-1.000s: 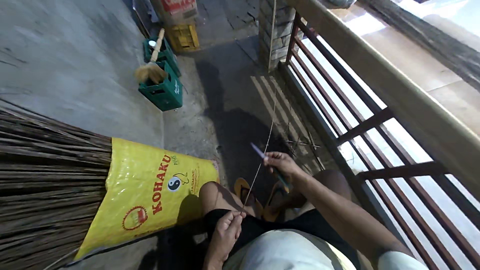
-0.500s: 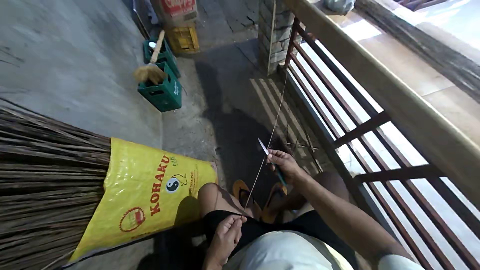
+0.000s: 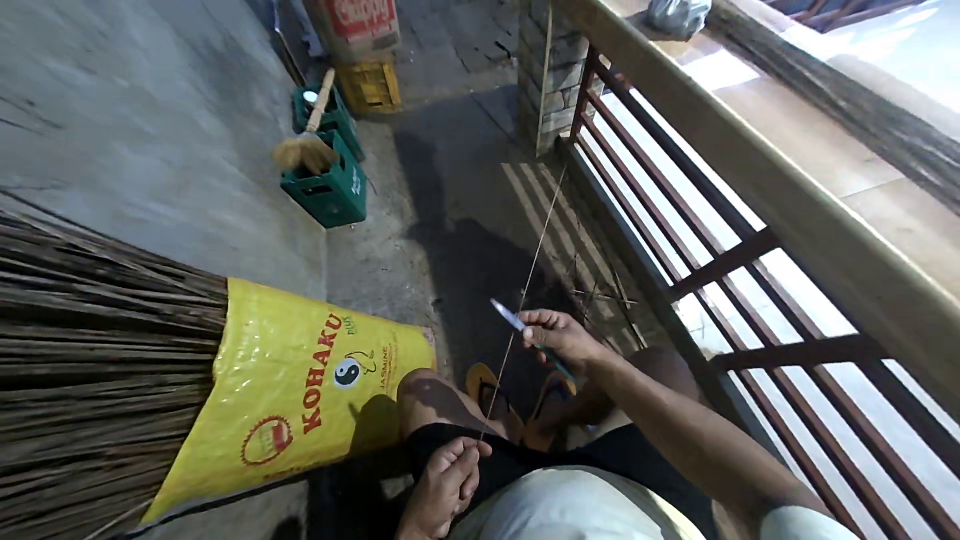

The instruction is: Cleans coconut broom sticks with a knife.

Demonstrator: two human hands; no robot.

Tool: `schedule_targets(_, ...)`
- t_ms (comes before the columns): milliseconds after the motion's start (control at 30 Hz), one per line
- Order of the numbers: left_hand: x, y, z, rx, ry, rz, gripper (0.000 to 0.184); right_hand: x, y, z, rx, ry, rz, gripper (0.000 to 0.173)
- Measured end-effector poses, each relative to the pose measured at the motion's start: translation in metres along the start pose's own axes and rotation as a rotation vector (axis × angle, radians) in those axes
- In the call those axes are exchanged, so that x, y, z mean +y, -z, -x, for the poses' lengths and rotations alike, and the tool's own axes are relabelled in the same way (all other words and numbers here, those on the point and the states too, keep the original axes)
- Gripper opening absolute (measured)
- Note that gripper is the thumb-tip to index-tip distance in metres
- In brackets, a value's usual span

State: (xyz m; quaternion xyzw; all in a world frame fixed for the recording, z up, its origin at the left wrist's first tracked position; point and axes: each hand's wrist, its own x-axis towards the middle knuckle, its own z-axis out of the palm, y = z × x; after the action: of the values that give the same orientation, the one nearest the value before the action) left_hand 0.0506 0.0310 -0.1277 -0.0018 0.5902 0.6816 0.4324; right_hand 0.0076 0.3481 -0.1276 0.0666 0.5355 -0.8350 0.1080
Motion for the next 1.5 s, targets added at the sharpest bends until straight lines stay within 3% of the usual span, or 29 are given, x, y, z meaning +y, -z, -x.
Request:
schedule_targets(100, -0.002, 0.0, 0.002, -0.018, 0.005, -0.009, 0.024, 0.001, -0.003, 0.005, -0.133, -0.025, 0.055, 0.028)
schedule_targets(267, -0.006, 0.002, 0.006, 0.001, -0.008, -0.04, 0.024, -0.015, 0.007, 0.0, 0.059, -0.036, 0.042, 0.023)
schedule_targets(400, -0.003, 0.003, 0.006, -0.007, -0.009, -0.055, 0.024, -0.005, -0.004, 0.008, -0.097, -0.074, 0.081, 0.027)
schedule_targets(567, -0.004, 0.008, 0.012, -0.008, 0.006, -0.062, 0.024, -0.025, 0.011, -0.001, 0.153, -0.039, -0.03, 0.024)
schedule_targets(700, -0.007, 0.012, 0.013, -0.012, 0.002, -0.089, 0.025, -0.014, 0.004, 0.009, -0.097, -0.04, 0.118, 0.026)
schedule_targets(767, -0.008, 0.013, 0.013, -0.021, -0.008, -0.092, 0.025, -0.015, 0.001, 0.01, -0.124, -0.052, 0.135, 0.025)
schedule_targets(900, -0.008, 0.014, 0.017, -0.004, -0.023, -0.111, 0.025, -0.033, 0.013, -0.004, 0.29, -0.083, -0.017, 0.023)
schedule_targets(967, -0.008, 0.016, 0.017, 0.003, -0.016, -0.112, 0.025, -0.029, 0.018, -0.009, 0.372, -0.046, -0.07, 0.026)
schedule_targets(1133, -0.008, 0.014, 0.015, -0.015, -0.004, -0.11, 0.024, -0.009, 0.0, 0.012, -0.029, -0.028, 0.079, 0.027)
schedule_targets(1200, -0.006, 0.013, 0.016, -0.014, -0.005, -0.142, 0.026, -0.018, -0.001, 0.009, 0.082, -0.024, 0.074, 0.025)
schedule_targets(1300, -0.007, 0.016, 0.017, -0.013, -0.009, -0.146, 0.026, -0.026, 0.029, -0.016, 0.57, 0.116, -0.151, 0.02)
schedule_targets(1367, -0.008, 0.017, 0.015, 0.026, -0.032, -0.14, 0.025, -0.032, 0.054, -0.025, 0.775, 0.223, -0.313, 0.022)
schedule_targets(1433, -0.005, 0.012, 0.009, 0.111, -0.097, -0.121, 0.025, -0.033, 0.059, -0.021, 0.818, 0.225, -0.362, 0.023)
schedule_targets(1500, 0.004, 0.004, -0.002, 0.182, -0.207, -0.114, 0.024, -0.023, 0.047, -0.006, 0.726, 0.166, -0.278, 0.026)
